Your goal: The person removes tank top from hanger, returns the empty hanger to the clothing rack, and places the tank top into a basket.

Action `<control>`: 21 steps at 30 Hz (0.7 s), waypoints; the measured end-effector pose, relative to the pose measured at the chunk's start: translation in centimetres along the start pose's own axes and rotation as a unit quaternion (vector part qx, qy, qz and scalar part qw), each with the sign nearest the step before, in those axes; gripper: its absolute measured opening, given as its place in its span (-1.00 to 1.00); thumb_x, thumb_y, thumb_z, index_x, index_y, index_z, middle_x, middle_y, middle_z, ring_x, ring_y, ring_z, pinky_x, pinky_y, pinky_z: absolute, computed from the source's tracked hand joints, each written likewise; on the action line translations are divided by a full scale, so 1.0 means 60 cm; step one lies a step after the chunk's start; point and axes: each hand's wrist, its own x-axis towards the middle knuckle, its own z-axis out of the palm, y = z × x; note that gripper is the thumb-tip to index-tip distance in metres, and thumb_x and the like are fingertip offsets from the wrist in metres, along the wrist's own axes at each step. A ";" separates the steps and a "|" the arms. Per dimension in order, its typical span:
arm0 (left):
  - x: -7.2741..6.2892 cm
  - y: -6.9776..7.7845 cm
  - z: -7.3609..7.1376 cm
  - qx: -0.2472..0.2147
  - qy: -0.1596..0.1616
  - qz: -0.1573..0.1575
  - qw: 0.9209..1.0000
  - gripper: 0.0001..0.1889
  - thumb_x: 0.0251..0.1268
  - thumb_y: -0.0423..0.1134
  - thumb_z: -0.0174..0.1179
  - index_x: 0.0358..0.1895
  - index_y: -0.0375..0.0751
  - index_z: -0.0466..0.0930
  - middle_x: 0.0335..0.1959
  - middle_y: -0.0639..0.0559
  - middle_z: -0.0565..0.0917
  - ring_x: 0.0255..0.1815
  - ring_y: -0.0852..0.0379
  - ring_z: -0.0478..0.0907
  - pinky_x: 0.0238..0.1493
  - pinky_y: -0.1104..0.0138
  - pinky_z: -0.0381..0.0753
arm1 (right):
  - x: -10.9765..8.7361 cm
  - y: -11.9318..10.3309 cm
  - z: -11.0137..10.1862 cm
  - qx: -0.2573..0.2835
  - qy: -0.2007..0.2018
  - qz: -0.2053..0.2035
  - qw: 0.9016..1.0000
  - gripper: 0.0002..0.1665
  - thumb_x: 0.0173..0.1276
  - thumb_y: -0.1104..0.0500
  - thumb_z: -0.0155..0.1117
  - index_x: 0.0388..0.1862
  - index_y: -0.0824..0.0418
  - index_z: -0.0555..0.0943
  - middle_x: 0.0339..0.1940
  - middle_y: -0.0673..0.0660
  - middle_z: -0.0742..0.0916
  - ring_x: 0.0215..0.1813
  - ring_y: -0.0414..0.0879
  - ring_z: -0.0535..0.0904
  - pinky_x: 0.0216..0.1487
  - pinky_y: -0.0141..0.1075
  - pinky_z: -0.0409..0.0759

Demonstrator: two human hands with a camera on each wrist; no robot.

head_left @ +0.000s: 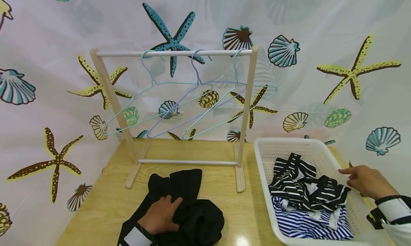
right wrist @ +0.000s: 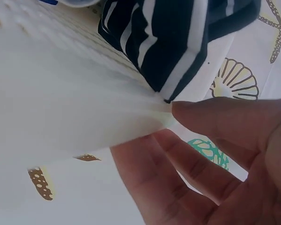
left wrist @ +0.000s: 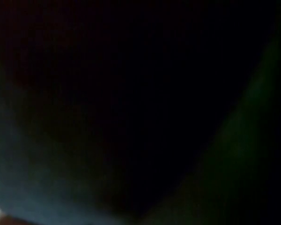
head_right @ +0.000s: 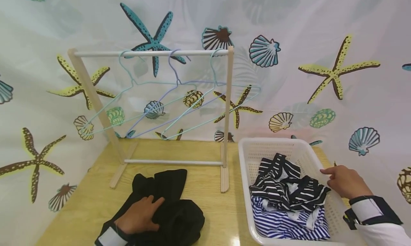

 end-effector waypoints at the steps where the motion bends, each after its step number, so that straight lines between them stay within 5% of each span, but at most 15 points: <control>1: 0.000 0.000 0.001 -0.001 -0.001 0.002 1.000 -0.20 -0.23 -0.02 0.53 0.19 -0.19 0.46 -0.05 -0.37 0.54 -0.14 -0.29 0.53 -0.25 -0.07 0.55 | 0.000 -0.001 -0.002 -0.002 -0.003 0.000 1.000 -0.46 0.20 0.41 0.24 0.17 0.51 0.42 -0.24 0.54 0.58 -0.41 0.06 0.58 -0.43 -0.14 0.62; 13: -0.001 0.003 0.006 0.001 -0.013 0.010 1.000 -0.27 -0.15 -0.04 0.48 0.21 -0.12 0.48 -0.14 -0.26 0.57 -0.26 -0.16 0.53 -0.33 0.02 0.53 | 0.002 0.004 -0.007 0.019 -0.054 -0.002 0.998 -0.36 0.15 0.40 0.28 0.24 0.51 0.36 -0.21 0.55 0.54 -0.29 0.14 0.55 -0.39 -0.17 0.63; 21: 0.006 0.000 0.000 0.008 -0.020 0.034 0.999 -0.34 -0.11 -0.08 0.48 0.17 -0.06 0.48 -0.28 -0.09 0.56 -0.39 0.00 0.49 -0.40 0.16 0.48 | 0.001 0.006 -0.012 0.023 -0.048 -0.015 0.999 -0.36 0.13 0.41 0.26 0.23 0.51 0.38 -0.22 0.52 0.56 -0.29 0.14 0.56 -0.40 -0.17 0.63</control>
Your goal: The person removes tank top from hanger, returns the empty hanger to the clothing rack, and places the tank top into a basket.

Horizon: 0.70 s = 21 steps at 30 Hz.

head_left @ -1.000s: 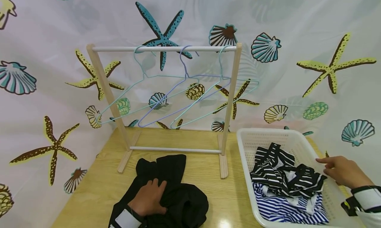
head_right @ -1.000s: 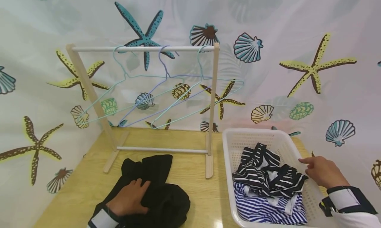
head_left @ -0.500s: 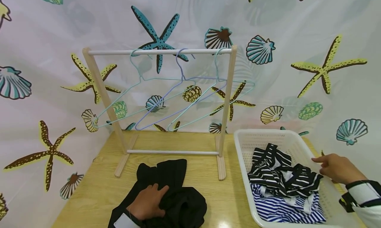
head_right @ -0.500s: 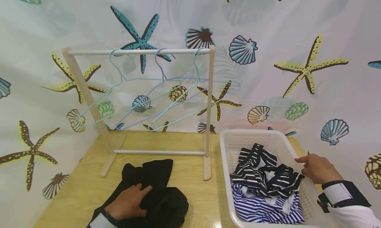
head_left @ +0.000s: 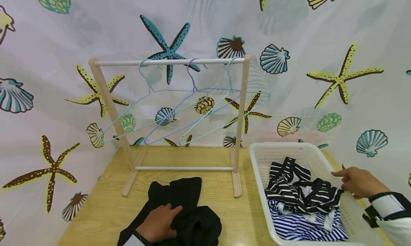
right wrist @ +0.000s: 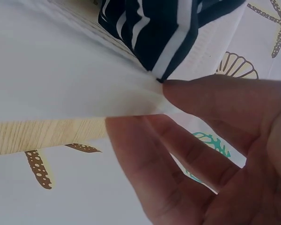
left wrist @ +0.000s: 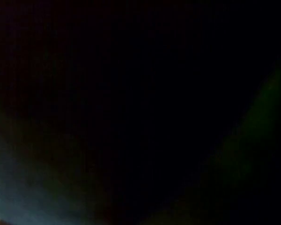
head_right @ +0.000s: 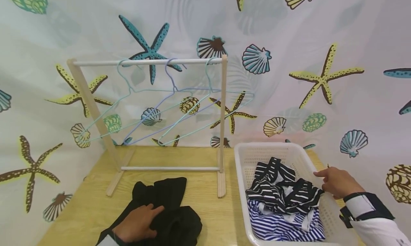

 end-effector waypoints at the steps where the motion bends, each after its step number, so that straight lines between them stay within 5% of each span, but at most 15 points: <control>1: 0.002 -0.001 -0.001 0.000 0.000 0.001 1.000 -0.35 -0.11 -0.09 0.48 0.16 -0.05 0.48 -0.29 -0.08 0.56 -0.40 0.02 0.48 -0.40 0.17 0.47 | 0.001 -0.001 -0.002 0.000 0.002 -0.004 1.000 -0.36 0.13 0.40 0.26 0.23 0.51 0.39 -0.23 0.51 0.56 -0.29 0.14 0.56 -0.40 -0.17 0.63; 10: 0.006 -0.003 -0.004 0.011 0.009 0.005 1.000 -0.33 -0.11 -0.09 0.49 0.19 -0.06 0.49 -0.27 -0.09 0.57 -0.39 0.00 0.49 -0.37 0.16 0.50 | 0.005 -0.002 -0.009 0.021 0.010 -0.013 1.000 -0.36 0.14 0.39 0.27 0.23 0.49 0.40 -0.23 0.47 0.58 -0.26 0.15 0.57 -0.39 -0.15 0.64; 21: 0.000 0.003 0.008 -0.019 -0.024 -0.012 0.999 -0.36 -0.07 -0.09 0.46 0.19 0.00 0.50 -0.29 -0.04 0.55 -0.44 0.05 0.43 -0.43 0.19 0.41 | -0.003 0.010 0.013 0.032 -0.007 0.024 0.999 -0.34 0.18 0.37 0.26 0.27 0.49 0.34 -0.17 0.54 0.56 -0.33 0.03 0.54 -0.41 -0.18 0.61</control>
